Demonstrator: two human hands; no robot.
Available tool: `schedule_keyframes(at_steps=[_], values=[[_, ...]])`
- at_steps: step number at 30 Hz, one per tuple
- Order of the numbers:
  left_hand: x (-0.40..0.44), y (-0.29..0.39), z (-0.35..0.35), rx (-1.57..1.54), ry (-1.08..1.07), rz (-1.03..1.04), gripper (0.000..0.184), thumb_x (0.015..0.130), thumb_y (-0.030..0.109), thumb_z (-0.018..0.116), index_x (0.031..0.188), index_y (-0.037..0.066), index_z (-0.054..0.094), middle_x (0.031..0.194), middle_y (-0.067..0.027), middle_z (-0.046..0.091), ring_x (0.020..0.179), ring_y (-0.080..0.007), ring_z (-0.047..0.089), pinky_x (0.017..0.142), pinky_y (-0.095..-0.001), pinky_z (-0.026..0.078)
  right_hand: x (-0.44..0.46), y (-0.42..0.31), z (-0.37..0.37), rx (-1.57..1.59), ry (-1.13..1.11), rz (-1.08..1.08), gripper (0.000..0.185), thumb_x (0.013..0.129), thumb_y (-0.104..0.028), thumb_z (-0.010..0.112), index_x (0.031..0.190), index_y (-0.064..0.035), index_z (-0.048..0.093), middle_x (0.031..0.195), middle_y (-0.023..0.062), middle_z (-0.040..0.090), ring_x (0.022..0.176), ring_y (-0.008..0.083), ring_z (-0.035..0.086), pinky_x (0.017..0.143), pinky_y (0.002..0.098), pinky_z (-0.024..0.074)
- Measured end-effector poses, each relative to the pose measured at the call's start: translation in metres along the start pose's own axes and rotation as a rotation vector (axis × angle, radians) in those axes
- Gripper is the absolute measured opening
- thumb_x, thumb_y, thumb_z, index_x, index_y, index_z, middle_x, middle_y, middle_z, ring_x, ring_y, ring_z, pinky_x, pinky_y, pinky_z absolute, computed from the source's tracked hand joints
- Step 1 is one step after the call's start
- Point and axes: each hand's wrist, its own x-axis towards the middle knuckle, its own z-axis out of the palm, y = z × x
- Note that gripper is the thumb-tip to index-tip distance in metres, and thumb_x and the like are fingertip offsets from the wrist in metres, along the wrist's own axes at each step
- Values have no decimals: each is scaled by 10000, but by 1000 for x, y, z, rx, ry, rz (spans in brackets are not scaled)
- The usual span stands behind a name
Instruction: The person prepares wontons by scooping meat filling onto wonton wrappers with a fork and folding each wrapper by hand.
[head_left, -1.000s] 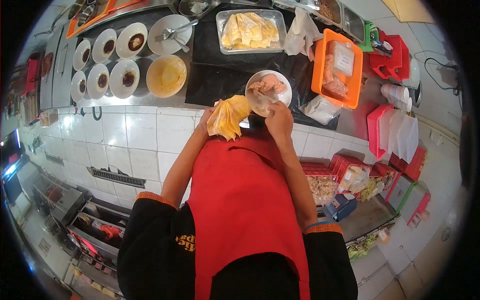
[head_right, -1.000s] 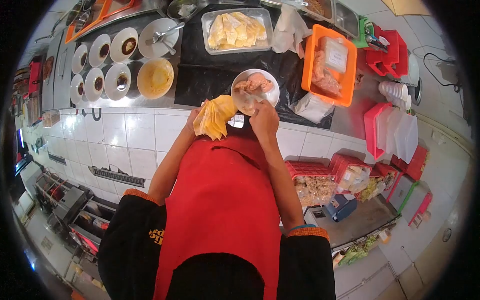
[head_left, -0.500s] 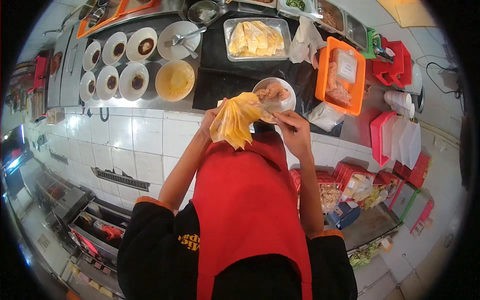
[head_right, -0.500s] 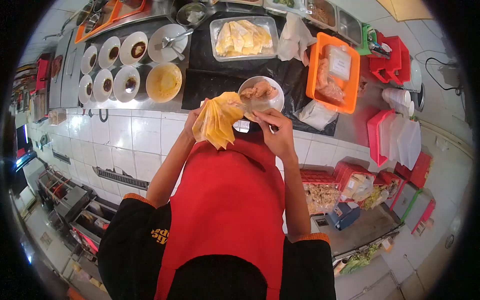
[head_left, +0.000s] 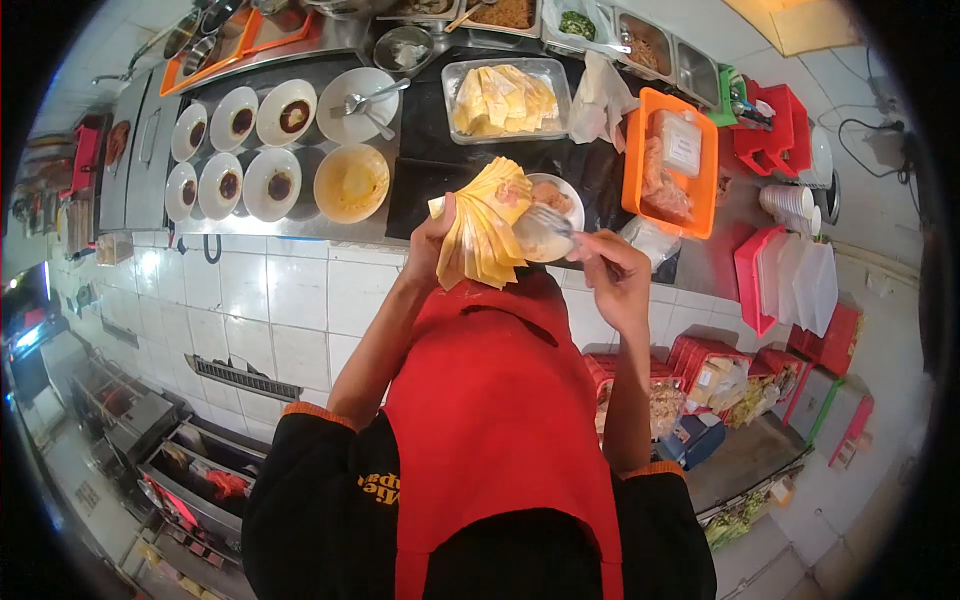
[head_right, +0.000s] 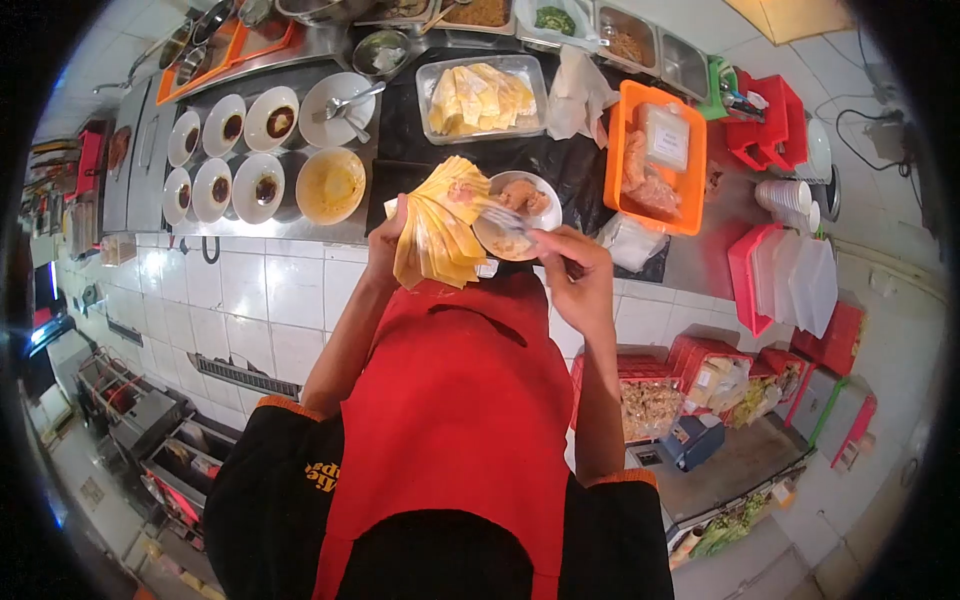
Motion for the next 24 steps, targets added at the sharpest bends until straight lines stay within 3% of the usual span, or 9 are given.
schedule_keyframes(at_steps=[2,3,6,7,14,17,19,23,24], values=[[-4,-1,6,26,-38,-19,630,1061,482,366,1407,-41,423,1292,-182,597,1157,-281,631,1018,-433,502,11,-16,10,-209,-72,-168,255,948,67,575,1145,-7,720,878,85,669,688,90,551,576,220,408],[-6,-1,9,51,-68,-25,629,1065,477,354,1409,-46,419,1295,-182,593,1163,-281,626,1022,-424,499,15,-33,11,-347,-90,-119,252,944,73,570,1130,1,724,856,75,665,693,89,553,580,224,408],[-7,2,6,60,-89,-20,622,1068,468,342,1407,-48,416,1300,-189,591,1167,-286,625,1023,-421,499,26,-13,3,-144,-76,-122,231,947,60,584,1115,-1,731,830,50,654,691,74,543,570,217,385],[-7,2,11,-9,-94,-11,616,1071,463,337,1410,-46,414,1296,-197,594,1158,-289,632,1017,-427,504,24,-17,-3,-161,-74,-2,226,944,57,601,1118,-4,732,834,40,650,710,58,537,571,206,376],[-6,1,12,-187,-80,30,603,1075,465,323,1384,-37,452,1294,-186,603,1144,-291,644,981,-430,539,21,-31,11,-236,-56,-9,247,918,74,631,1100,-43,750,876,49,662,755,64,550,607,199,407],[-1,5,15,-134,-3,45,598,1075,467,313,1378,-27,463,1296,-178,606,1150,-293,643,984,-436,543,25,-11,20,-175,37,-190,261,877,112,649,1049,-44,769,895,68,674,783,101,588,661,216,444],[-1,6,11,-322,-54,20,594,1078,465,299,1386,-18,460,1304,-179,603,1162,-297,638,998,-445,536,27,-9,13,-194,36,-197,288,865,113,649,1061,-61,770,915,62,684,801,105,609,670,213,457],[0,12,20,-262,-19,123,598,1080,468,288,1394,-12,456,1317,-182,597,1172,-299,633,995,-448,537,23,-19,-21,-171,-48,-6,304,862,93,667,1098,-74,760,945,51,701,863,115,643,740,214,489],[0,15,23,-92,9,101,598,1079,468,302,1384,-19,467,1288,-172,612,1146,-282,646,981,-428,544,25,-24,-20,-172,-46,-7,304,862,93,667,1098,-74,760,945,51,701,863,115,643,740,214,489]])
